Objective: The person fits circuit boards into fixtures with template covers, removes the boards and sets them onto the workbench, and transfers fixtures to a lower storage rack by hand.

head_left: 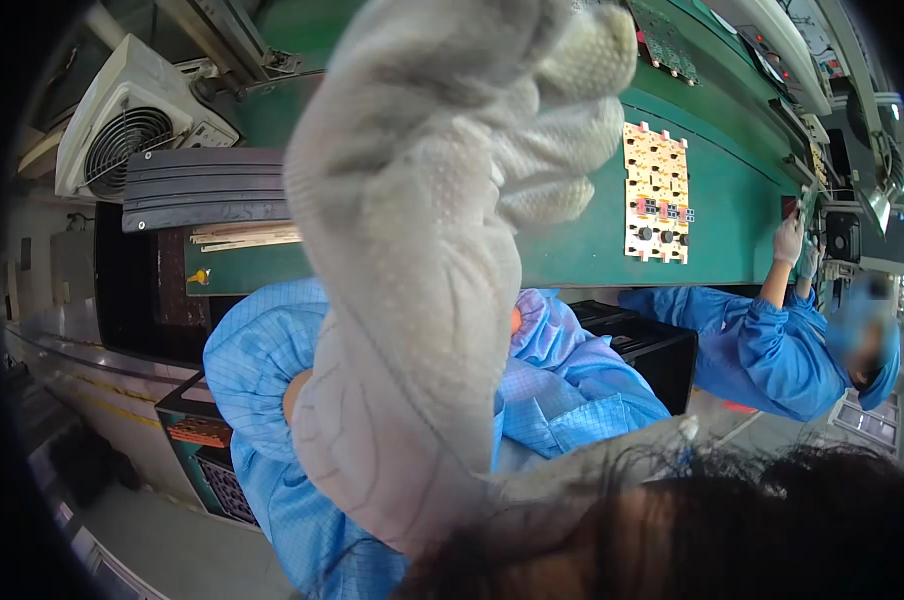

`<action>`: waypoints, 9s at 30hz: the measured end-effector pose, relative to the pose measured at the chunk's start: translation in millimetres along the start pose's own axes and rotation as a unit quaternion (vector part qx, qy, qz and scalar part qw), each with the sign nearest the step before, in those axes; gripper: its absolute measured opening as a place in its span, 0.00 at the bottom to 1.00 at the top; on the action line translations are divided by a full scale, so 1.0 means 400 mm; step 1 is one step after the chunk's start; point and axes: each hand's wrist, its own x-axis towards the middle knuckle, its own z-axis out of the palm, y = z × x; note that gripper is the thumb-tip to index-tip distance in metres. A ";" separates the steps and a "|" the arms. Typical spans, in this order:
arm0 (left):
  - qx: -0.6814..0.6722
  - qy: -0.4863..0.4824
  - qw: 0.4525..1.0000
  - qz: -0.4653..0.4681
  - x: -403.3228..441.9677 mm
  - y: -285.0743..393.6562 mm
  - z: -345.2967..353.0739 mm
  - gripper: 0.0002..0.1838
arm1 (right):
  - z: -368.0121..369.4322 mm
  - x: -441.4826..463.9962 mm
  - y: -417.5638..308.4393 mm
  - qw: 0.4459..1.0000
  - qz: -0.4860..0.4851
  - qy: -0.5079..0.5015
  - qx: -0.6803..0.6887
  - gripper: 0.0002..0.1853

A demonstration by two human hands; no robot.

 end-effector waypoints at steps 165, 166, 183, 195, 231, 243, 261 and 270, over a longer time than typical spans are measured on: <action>0.247 -0.235 0.895 0.289 -0.063 -0.525 -0.264 0.40 | -0.001 -0.003 0.012 0.991 0.053 0.119 0.026 0.05; 0.238 -0.241 0.898 0.282 -0.062 -0.529 -0.267 0.40 | 0.001 -0.004 0.012 0.991 0.053 0.118 0.026 0.05; 0.077 -0.317 0.926 0.189 -0.053 -0.543 -0.310 0.39 | -0.008 0.016 -0.013 1.000 0.003 -0.014 0.016 0.12; 0.212 -0.224 0.915 0.261 -0.063 -0.512 -0.276 0.35 | -0.001 -0.006 0.015 0.987 0.094 0.001 0.133 0.07; 0.165 -0.246 0.946 0.128 -0.061 -0.541 -0.295 0.39 | 0.000 0.005 -0.010 0.997 0.045 -0.001 0.066 0.08; 0.192 -0.310 0.920 0.141 -0.052 -0.526 -0.300 0.47 | 0.004 0.004 -0.005 0.997 0.032 0.004 0.070 0.09; 0.228 -0.327 0.884 0.243 -0.041 -0.520 -0.303 0.23 | -0.004 -0.017 0.027 0.993 0.041 -0.007 0.108 0.09; 0.218 -0.249 0.925 0.188 -0.067 -0.505 -0.276 0.34 | 0.010 -0.020 0.032 0.991 0.112 -0.024 0.066 0.14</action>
